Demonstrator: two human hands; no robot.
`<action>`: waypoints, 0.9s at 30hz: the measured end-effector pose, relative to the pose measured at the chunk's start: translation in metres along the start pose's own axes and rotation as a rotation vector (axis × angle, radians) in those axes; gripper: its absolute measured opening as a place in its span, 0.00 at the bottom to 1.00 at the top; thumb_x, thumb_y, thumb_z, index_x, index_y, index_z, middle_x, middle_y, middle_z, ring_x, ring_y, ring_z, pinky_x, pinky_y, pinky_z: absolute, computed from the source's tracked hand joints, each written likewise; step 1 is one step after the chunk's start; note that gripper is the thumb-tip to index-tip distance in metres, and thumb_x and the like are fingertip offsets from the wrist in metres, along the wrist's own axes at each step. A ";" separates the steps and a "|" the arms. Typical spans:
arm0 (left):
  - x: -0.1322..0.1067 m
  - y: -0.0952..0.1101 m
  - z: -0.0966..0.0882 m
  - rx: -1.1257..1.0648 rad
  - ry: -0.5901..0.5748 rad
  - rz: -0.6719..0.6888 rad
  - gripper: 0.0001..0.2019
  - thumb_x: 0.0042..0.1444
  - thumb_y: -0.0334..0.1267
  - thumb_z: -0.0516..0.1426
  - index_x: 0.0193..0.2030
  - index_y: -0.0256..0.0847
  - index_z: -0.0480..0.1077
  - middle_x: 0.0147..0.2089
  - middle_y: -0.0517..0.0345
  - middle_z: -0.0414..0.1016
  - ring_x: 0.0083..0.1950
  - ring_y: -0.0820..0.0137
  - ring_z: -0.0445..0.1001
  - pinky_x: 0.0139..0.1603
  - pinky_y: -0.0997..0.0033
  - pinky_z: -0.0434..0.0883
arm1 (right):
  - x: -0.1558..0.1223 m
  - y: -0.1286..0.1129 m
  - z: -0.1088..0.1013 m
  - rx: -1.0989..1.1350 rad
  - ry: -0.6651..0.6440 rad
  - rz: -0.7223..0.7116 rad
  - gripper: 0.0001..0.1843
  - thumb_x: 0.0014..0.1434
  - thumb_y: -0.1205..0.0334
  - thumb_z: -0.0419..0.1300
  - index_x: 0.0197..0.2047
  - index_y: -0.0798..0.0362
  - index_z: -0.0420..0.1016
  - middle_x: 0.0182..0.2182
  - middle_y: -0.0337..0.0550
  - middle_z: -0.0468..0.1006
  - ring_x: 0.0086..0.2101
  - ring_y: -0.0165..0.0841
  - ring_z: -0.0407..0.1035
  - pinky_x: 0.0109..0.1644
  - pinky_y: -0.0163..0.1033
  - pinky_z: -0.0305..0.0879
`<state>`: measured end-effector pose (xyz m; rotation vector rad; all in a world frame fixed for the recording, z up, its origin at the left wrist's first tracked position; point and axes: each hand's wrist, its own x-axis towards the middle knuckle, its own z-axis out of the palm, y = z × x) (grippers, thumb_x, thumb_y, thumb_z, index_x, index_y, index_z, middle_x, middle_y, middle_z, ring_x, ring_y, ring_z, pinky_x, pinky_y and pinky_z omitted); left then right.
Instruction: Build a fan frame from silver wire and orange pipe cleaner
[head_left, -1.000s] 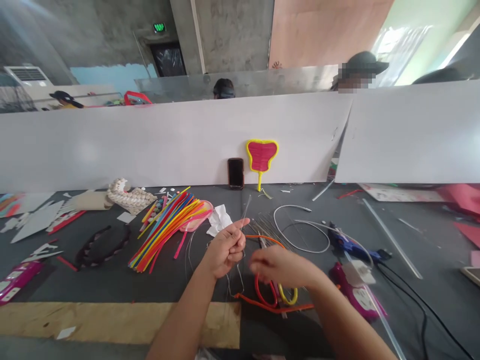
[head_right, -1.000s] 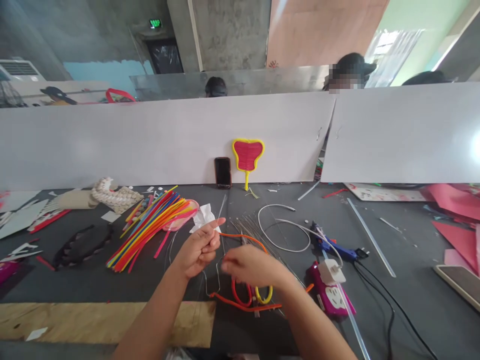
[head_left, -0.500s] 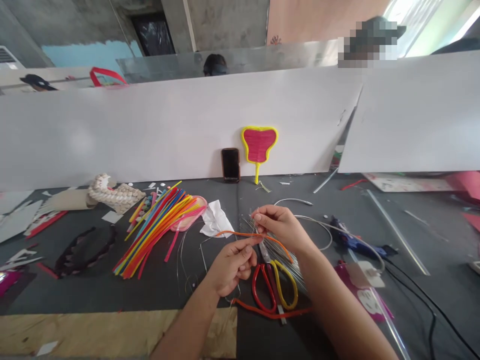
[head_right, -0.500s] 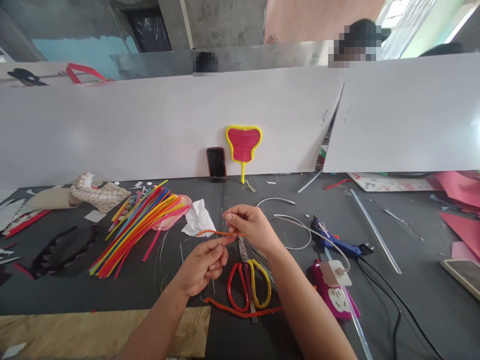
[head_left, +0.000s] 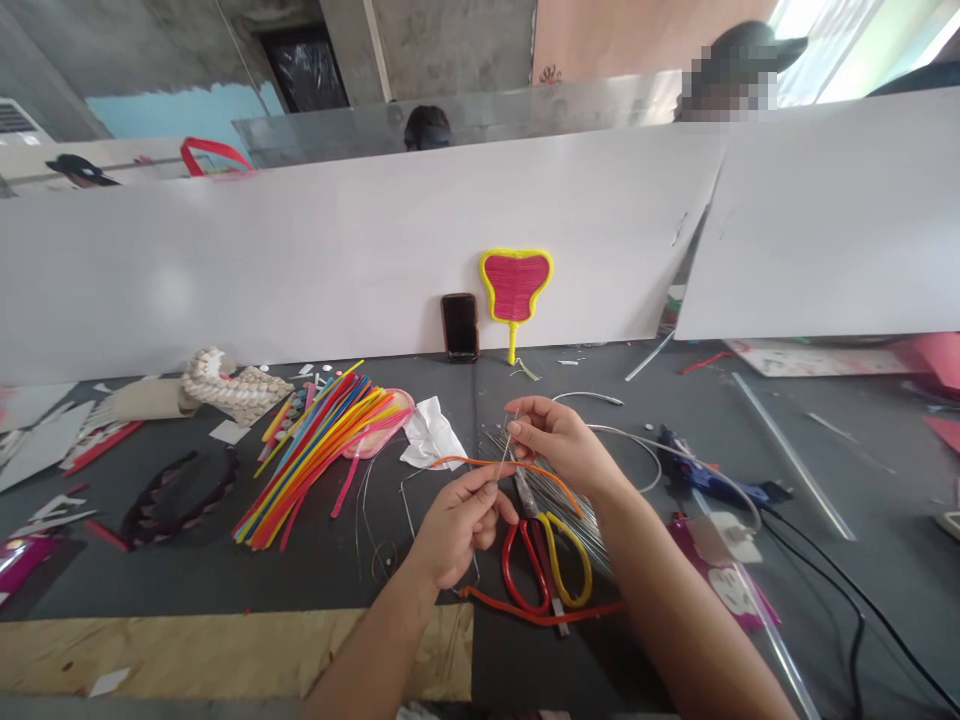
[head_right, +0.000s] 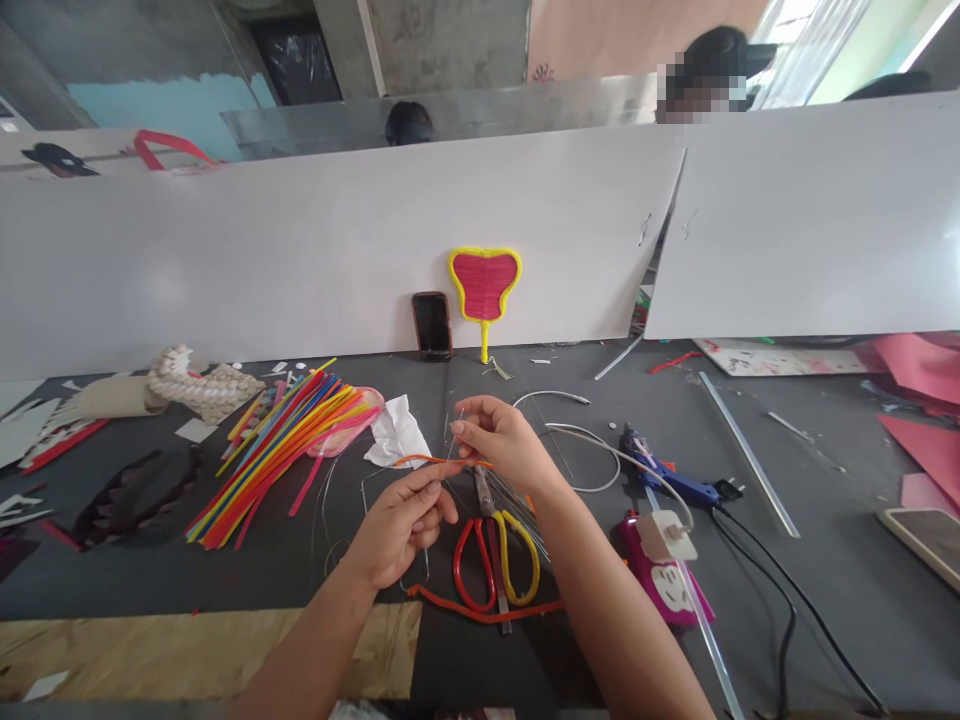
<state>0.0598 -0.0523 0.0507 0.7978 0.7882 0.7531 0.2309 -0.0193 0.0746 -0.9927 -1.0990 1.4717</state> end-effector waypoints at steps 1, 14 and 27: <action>0.000 0.000 0.000 0.009 -0.007 -0.010 0.16 0.54 0.40 0.57 0.48 0.36 0.70 0.25 0.55 0.71 0.19 0.83 0.47 0.19 0.79 0.42 | -0.001 0.000 -0.001 0.011 -0.037 0.011 0.17 0.50 0.55 0.64 0.42 0.54 0.70 0.24 0.34 0.71 0.23 0.24 0.66 0.26 0.32 0.63; -0.001 -0.002 0.008 0.102 0.005 0.043 0.16 0.55 0.41 0.56 0.49 0.36 0.69 0.27 0.52 0.74 0.18 0.84 0.46 0.19 0.79 0.44 | -0.006 -0.003 0.002 -0.089 -0.109 -0.041 0.12 0.51 0.56 0.63 0.36 0.55 0.72 0.23 0.35 0.72 0.23 0.25 0.68 0.31 0.34 0.69; 0.042 0.029 0.026 -0.183 0.133 0.228 0.07 0.51 0.36 0.59 0.32 0.39 0.64 0.42 0.50 0.77 0.28 0.79 0.67 0.27 0.80 0.63 | -0.060 0.007 -0.065 -1.337 0.242 0.187 0.10 0.58 0.65 0.51 0.33 0.54 0.73 0.30 0.47 0.78 0.33 0.37 0.72 0.38 0.40 0.64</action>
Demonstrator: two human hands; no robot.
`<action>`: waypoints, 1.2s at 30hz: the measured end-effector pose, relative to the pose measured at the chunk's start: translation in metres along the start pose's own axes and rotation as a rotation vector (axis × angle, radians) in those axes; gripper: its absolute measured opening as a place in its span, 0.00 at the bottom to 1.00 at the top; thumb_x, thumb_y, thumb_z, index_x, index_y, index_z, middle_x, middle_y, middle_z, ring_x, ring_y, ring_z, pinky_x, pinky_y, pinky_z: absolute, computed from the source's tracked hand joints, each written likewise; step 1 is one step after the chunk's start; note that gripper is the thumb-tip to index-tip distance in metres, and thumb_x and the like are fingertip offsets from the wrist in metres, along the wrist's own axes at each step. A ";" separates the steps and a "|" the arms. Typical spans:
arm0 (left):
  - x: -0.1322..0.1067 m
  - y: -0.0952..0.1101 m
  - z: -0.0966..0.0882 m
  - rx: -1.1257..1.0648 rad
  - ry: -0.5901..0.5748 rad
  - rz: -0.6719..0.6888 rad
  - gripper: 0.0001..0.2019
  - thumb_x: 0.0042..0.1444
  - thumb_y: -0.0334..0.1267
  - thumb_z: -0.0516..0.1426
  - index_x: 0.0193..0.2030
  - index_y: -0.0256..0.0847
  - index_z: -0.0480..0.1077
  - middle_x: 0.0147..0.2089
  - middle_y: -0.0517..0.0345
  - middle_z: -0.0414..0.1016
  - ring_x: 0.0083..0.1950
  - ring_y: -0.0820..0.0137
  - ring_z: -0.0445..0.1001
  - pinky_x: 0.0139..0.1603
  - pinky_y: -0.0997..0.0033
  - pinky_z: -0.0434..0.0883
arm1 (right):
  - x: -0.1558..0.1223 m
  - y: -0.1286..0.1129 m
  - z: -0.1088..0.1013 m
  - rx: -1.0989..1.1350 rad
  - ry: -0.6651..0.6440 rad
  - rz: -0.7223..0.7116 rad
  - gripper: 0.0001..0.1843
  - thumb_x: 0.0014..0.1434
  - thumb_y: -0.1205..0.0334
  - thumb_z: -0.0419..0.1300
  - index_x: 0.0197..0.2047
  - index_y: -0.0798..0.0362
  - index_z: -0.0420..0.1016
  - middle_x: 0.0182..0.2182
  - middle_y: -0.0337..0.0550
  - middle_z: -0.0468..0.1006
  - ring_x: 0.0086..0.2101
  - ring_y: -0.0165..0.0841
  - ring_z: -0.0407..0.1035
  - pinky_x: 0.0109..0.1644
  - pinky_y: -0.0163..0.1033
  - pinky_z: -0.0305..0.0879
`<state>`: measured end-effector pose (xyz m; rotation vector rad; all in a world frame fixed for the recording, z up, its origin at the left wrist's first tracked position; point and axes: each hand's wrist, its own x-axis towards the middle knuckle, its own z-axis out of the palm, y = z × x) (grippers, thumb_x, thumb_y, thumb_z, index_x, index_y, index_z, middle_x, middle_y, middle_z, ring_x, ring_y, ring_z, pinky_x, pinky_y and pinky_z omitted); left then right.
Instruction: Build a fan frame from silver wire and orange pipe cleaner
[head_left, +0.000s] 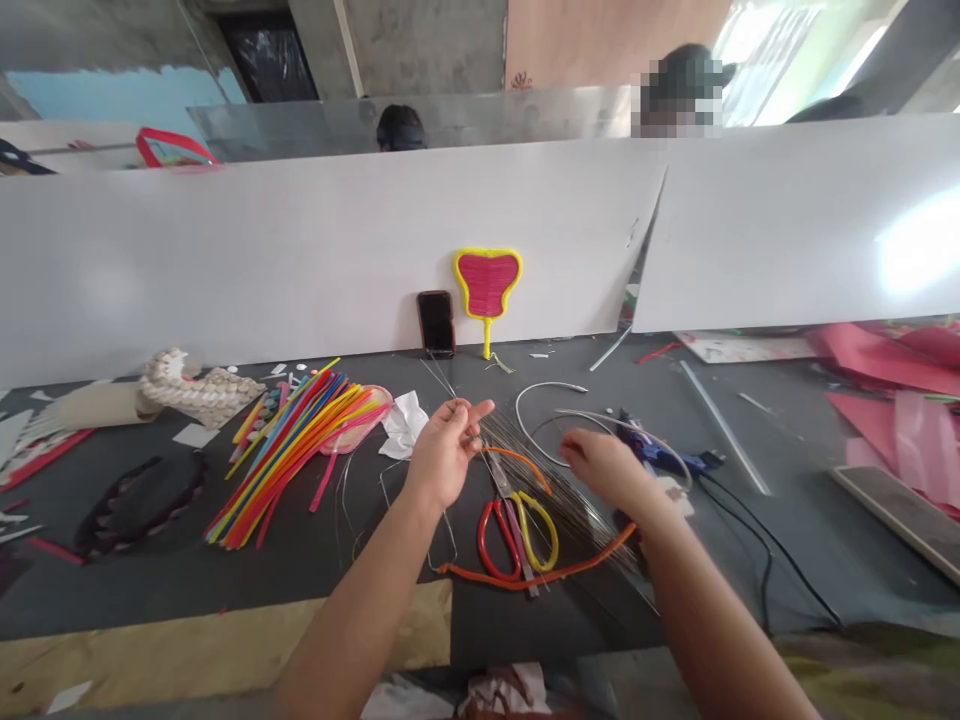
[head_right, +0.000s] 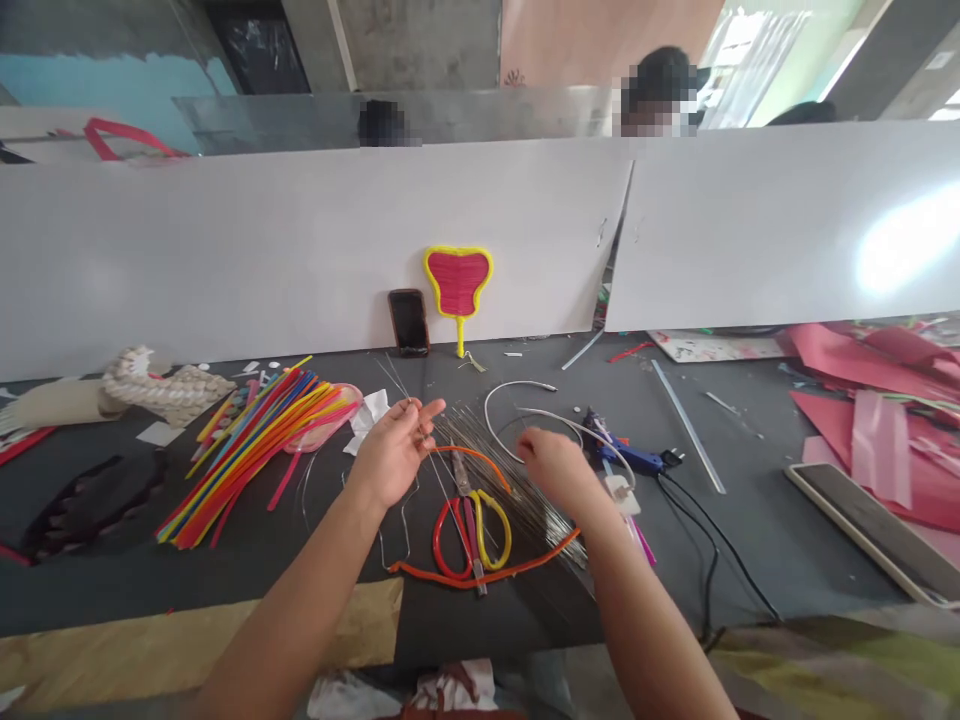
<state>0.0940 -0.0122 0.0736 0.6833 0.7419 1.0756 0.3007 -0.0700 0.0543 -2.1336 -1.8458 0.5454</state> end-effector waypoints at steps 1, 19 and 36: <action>0.008 -0.002 0.002 -0.040 0.009 0.003 0.06 0.52 0.35 0.58 0.32 0.39 0.64 0.43 0.50 0.77 0.25 0.81 0.65 0.25 0.81 0.62 | -0.004 0.004 0.007 -0.142 -0.052 0.051 0.10 0.58 0.65 0.51 0.35 0.55 0.74 0.33 0.51 0.78 0.35 0.39 0.73 0.39 0.41 0.64; 0.063 -0.032 -0.019 0.255 0.150 -0.160 0.05 0.51 0.31 0.59 0.29 0.35 0.66 0.26 0.57 0.72 0.22 0.79 0.68 0.25 0.77 0.69 | -0.026 0.023 0.037 -0.156 -0.092 0.036 0.13 0.62 0.64 0.44 0.41 0.56 0.68 0.36 0.53 0.77 0.38 0.39 0.73 0.38 0.37 0.60; 0.021 -0.011 -0.002 0.463 -0.128 -0.091 0.15 0.47 0.36 0.63 0.43 0.37 0.72 0.46 0.47 0.71 0.37 0.71 0.72 0.33 0.72 0.73 | -0.011 -0.003 0.004 0.435 0.424 -0.067 0.17 0.55 0.54 0.52 0.39 0.56 0.74 0.27 0.44 0.77 0.25 0.33 0.67 0.31 0.37 0.61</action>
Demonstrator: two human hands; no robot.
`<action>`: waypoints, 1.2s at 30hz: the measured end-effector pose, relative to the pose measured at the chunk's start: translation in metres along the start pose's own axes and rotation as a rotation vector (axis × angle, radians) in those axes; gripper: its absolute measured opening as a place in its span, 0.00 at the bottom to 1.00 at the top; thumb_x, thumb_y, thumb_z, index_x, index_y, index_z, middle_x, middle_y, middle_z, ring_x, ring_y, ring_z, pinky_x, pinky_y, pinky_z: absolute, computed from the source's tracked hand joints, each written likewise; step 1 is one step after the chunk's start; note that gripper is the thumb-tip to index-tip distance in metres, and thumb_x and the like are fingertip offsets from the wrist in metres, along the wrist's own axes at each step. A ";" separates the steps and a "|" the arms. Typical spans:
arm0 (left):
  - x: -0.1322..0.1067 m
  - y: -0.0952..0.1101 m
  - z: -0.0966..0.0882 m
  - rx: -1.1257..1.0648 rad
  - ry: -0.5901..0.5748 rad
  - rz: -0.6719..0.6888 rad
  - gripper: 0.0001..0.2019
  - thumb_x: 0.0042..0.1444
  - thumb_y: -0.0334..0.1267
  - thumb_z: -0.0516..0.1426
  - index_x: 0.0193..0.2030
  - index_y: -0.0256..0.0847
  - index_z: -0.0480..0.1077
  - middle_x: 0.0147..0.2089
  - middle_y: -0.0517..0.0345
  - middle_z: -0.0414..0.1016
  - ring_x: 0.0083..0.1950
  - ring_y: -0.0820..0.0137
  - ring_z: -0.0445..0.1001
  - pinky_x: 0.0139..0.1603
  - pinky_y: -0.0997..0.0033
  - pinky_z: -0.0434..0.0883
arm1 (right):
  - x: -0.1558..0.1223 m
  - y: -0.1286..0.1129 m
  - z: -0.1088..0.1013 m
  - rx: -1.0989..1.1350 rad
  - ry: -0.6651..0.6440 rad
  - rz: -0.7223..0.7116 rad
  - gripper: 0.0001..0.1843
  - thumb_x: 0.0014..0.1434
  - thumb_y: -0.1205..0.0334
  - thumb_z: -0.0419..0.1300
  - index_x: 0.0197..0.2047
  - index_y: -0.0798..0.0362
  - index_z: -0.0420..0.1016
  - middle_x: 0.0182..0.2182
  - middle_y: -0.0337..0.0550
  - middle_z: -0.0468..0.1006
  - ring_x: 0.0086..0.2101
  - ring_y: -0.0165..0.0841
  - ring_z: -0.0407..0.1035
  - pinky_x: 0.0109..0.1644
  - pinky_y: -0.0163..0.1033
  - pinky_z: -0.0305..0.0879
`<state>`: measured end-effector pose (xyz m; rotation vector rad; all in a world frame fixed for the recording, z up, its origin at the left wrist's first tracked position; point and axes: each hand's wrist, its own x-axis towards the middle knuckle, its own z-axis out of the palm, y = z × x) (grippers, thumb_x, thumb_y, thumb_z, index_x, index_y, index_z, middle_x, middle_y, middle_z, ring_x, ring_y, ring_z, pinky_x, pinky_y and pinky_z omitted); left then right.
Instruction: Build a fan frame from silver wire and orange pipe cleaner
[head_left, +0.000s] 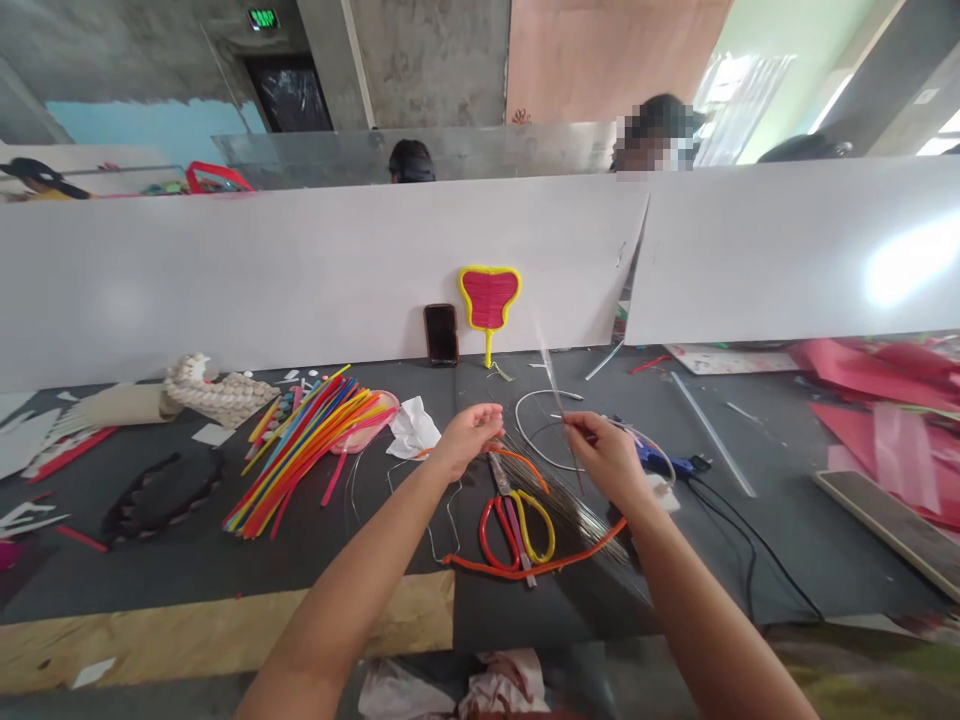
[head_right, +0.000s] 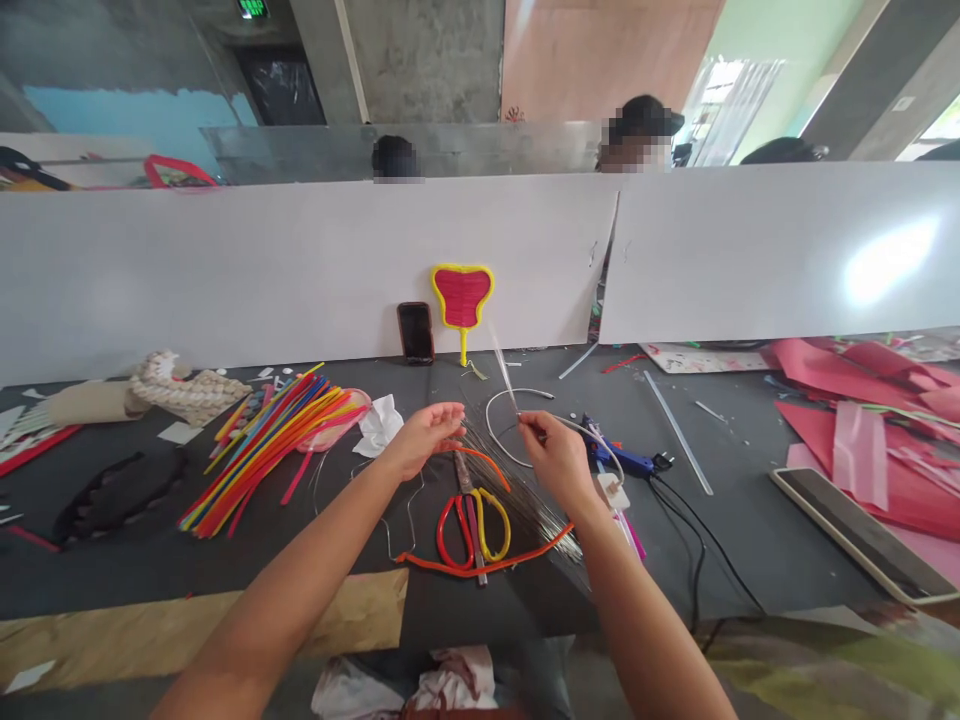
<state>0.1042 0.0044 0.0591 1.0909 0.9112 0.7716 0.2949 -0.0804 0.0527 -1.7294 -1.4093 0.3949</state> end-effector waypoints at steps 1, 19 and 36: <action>-0.002 0.000 0.004 0.038 -0.039 0.039 0.16 0.47 0.38 0.62 0.44 0.38 0.72 0.47 0.48 0.71 0.38 0.70 0.72 0.33 0.73 0.72 | 0.000 -0.005 0.001 0.022 0.013 -0.012 0.17 0.55 0.54 0.52 0.39 0.56 0.74 0.27 0.45 0.77 0.25 0.33 0.67 0.31 0.37 0.61; 0.007 -0.019 0.048 0.133 0.053 0.158 0.08 0.48 0.41 0.60 0.28 0.37 0.72 0.25 0.56 0.72 0.28 0.71 0.70 0.25 0.75 0.68 | -0.008 -0.006 0.018 -0.042 -0.109 0.004 0.11 0.56 0.59 0.49 0.34 0.52 0.72 0.27 0.42 0.77 0.27 0.33 0.68 0.32 0.35 0.58; 0.025 -0.027 0.047 0.185 0.095 0.090 0.08 0.52 0.38 0.56 0.31 0.35 0.70 0.31 0.51 0.73 0.27 0.74 0.69 0.24 0.77 0.68 | -0.005 -0.007 0.004 0.220 0.131 0.011 0.13 0.57 0.52 0.51 0.38 0.53 0.68 0.29 0.44 0.75 0.27 0.33 0.68 0.33 0.37 0.63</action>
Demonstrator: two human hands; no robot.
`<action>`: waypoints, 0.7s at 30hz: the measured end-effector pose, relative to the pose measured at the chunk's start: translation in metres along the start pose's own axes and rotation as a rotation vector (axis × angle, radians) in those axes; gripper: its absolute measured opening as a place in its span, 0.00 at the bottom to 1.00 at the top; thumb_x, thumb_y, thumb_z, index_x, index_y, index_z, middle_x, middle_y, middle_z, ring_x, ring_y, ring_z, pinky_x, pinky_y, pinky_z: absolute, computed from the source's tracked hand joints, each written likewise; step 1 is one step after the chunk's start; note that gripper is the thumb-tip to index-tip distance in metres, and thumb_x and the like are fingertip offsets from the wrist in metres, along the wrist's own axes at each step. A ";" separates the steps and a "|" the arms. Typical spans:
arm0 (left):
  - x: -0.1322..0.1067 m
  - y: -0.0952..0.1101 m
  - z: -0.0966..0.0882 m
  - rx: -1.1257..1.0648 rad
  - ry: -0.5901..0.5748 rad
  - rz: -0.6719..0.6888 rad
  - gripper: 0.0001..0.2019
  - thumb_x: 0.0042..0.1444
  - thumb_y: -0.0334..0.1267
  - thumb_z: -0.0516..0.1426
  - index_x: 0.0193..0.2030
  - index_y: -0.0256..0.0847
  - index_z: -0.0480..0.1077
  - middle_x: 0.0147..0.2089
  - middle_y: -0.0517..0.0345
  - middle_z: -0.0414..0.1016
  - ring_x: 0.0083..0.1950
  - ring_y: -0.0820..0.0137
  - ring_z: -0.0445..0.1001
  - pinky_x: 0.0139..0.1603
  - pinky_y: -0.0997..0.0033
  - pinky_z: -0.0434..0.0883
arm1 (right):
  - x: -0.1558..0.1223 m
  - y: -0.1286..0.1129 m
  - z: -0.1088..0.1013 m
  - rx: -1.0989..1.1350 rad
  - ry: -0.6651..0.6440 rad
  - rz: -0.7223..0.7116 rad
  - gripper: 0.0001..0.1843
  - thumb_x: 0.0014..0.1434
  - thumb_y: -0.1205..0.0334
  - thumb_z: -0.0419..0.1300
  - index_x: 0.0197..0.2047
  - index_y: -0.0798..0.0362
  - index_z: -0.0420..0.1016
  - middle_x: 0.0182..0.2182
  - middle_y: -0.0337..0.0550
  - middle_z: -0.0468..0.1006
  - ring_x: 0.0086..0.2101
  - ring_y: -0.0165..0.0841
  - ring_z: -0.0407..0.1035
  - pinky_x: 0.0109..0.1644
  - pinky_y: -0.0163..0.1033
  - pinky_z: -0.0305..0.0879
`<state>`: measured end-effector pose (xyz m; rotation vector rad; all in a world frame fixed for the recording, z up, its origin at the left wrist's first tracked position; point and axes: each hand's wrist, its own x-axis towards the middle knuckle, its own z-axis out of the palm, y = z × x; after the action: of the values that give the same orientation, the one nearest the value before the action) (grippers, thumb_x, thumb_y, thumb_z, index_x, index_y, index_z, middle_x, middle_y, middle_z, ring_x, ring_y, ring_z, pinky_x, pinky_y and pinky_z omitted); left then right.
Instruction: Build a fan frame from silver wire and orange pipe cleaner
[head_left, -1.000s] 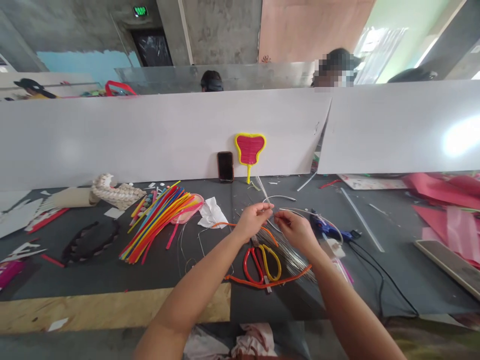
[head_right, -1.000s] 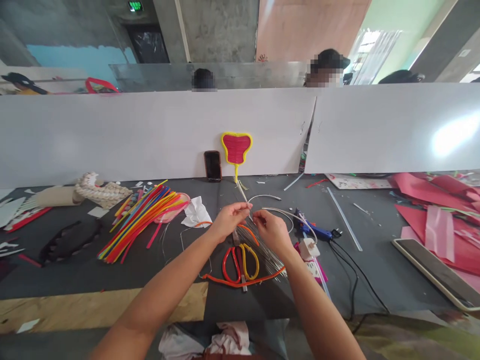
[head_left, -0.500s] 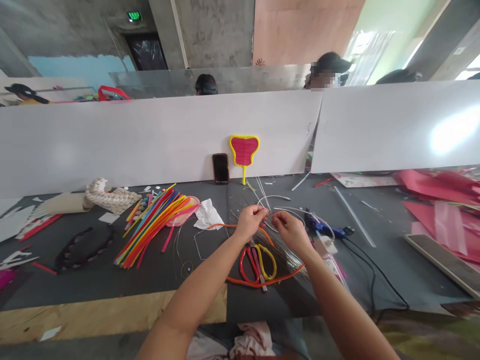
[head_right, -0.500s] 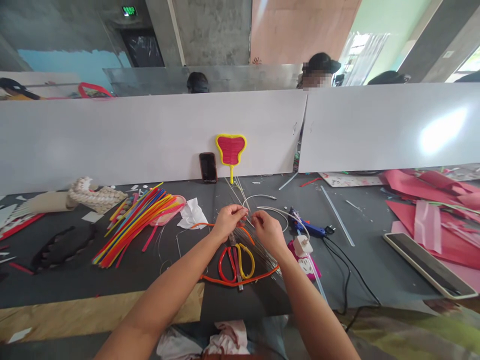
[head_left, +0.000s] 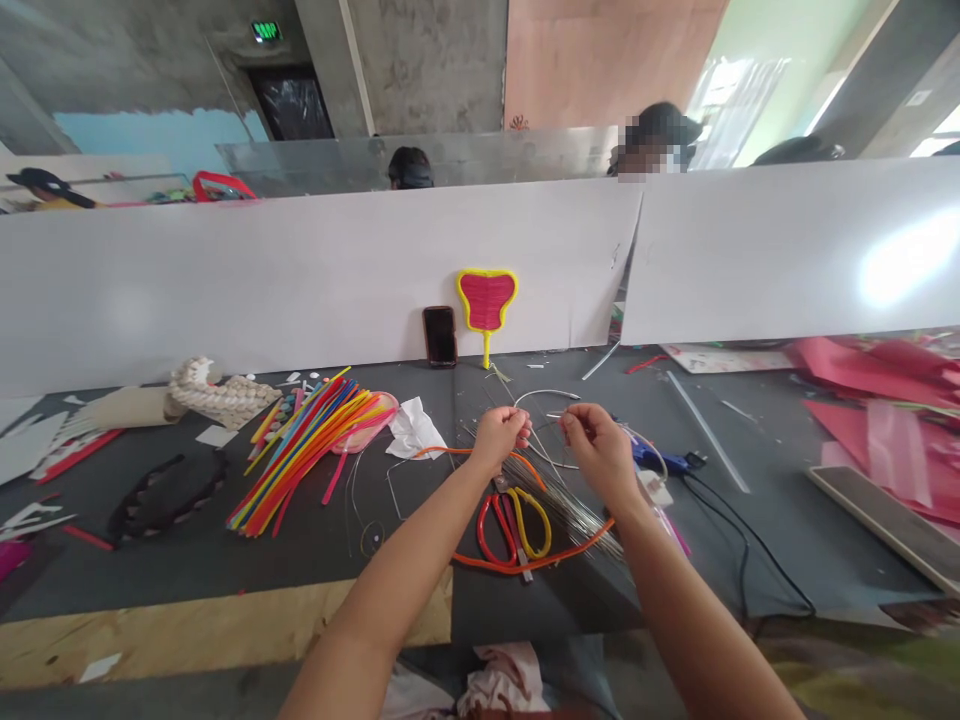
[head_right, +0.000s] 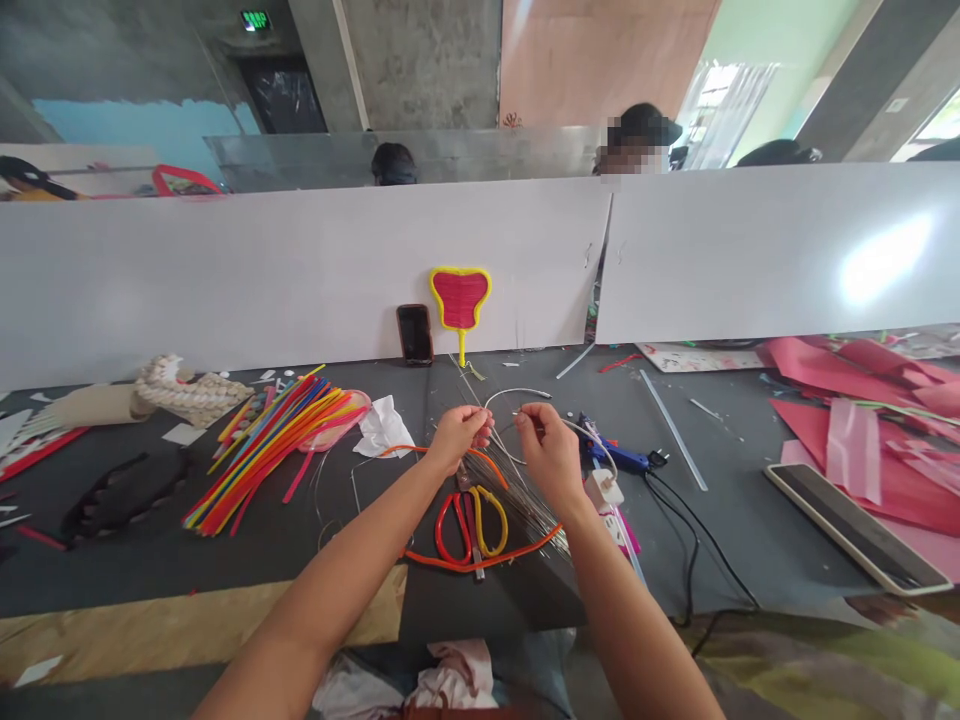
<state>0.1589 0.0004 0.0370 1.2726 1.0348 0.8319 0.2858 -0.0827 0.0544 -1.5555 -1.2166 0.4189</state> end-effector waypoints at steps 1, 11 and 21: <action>0.002 -0.003 -0.001 0.020 -0.009 -0.019 0.08 0.51 0.38 0.57 0.32 0.34 0.70 0.32 0.50 0.73 0.27 0.74 0.69 0.23 0.77 0.67 | 0.000 0.001 -0.001 0.044 0.017 -0.003 0.13 0.57 0.52 0.52 0.38 0.53 0.67 0.30 0.44 0.75 0.28 0.33 0.69 0.33 0.37 0.64; -0.001 -0.002 -0.017 0.111 -0.056 0.018 0.20 0.50 0.32 0.57 0.51 0.34 0.67 0.56 0.41 0.67 0.39 0.70 0.71 0.29 0.76 0.69 | -0.012 0.031 0.005 -0.088 0.006 0.035 0.12 0.54 0.53 0.54 0.33 0.53 0.70 0.26 0.42 0.75 0.26 0.32 0.67 0.32 0.36 0.62; -0.027 0.027 -0.011 -0.089 -0.101 0.274 0.16 0.55 0.43 0.55 0.47 0.38 0.73 0.48 0.47 0.75 0.46 0.66 0.73 0.45 0.67 0.70 | -0.021 0.013 0.011 -0.272 -0.111 -0.115 0.09 0.56 0.58 0.52 0.35 0.52 0.70 0.25 0.41 0.76 0.24 0.32 0.68 0.30 0.35 0.60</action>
<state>0.1404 -0.0174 0.0679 1.3835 0.7445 0.9997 0.2748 -0.0937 0.0329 -1.6984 -1.4897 0.2755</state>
